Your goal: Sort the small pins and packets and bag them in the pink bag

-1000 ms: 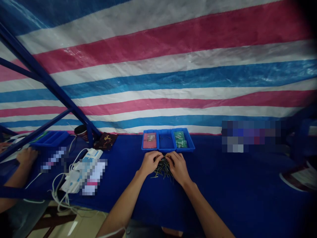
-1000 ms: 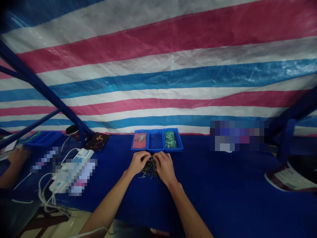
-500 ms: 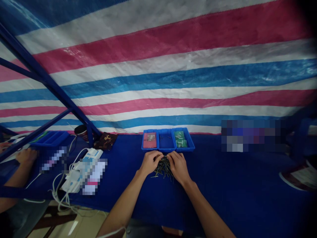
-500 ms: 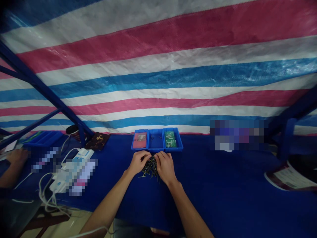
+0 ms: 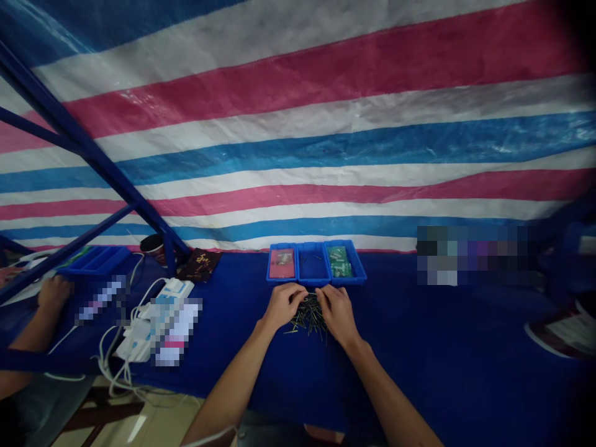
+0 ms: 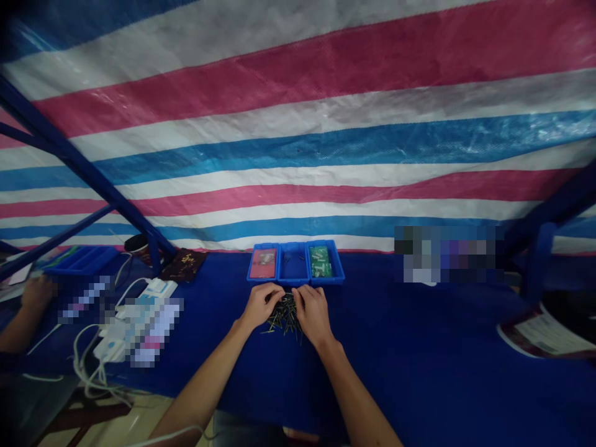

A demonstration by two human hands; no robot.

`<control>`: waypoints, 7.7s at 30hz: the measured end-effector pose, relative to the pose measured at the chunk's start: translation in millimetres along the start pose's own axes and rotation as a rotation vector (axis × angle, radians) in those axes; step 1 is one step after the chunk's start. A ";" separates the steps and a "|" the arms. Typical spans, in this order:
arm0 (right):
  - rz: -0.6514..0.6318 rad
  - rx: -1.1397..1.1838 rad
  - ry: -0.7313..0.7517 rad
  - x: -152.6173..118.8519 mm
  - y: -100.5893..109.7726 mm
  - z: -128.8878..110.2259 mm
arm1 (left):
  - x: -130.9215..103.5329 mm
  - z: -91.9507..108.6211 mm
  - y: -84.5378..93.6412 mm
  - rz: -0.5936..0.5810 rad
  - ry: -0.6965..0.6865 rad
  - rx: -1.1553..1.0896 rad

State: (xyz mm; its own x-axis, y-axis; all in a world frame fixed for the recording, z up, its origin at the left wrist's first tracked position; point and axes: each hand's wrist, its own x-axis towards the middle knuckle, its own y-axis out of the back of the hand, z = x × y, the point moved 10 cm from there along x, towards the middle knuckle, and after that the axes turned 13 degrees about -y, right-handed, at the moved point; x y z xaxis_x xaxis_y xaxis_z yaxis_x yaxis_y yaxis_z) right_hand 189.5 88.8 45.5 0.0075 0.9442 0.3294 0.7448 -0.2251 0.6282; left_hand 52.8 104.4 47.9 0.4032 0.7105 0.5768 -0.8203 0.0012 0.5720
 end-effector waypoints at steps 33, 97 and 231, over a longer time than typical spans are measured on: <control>0.103 0.177 -0.083 2.7 16.9 17.1 | -6.2 -5.8 31.8 0.279 0.026 0.135; -0.159 -0.231 -0.183 7.7 -15.1 48.8 | -4.2 -16.0 9.7 0.044 0.106 0.071; -0.079 -0.046 0.088 -5.0 -3.0 -12.4 | 2.5 12.8 -5.0 -0.052 -0.089 0.017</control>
State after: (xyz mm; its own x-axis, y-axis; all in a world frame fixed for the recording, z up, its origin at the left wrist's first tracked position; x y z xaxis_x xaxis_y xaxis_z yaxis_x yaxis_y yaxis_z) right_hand 179.0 81.7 50.7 -0.1106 0.9350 0.3370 0.7094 -0.1632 0.6857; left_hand 63.1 97.2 53.9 0.4800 0.6447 0.5949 -0.7906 0.0241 0.6118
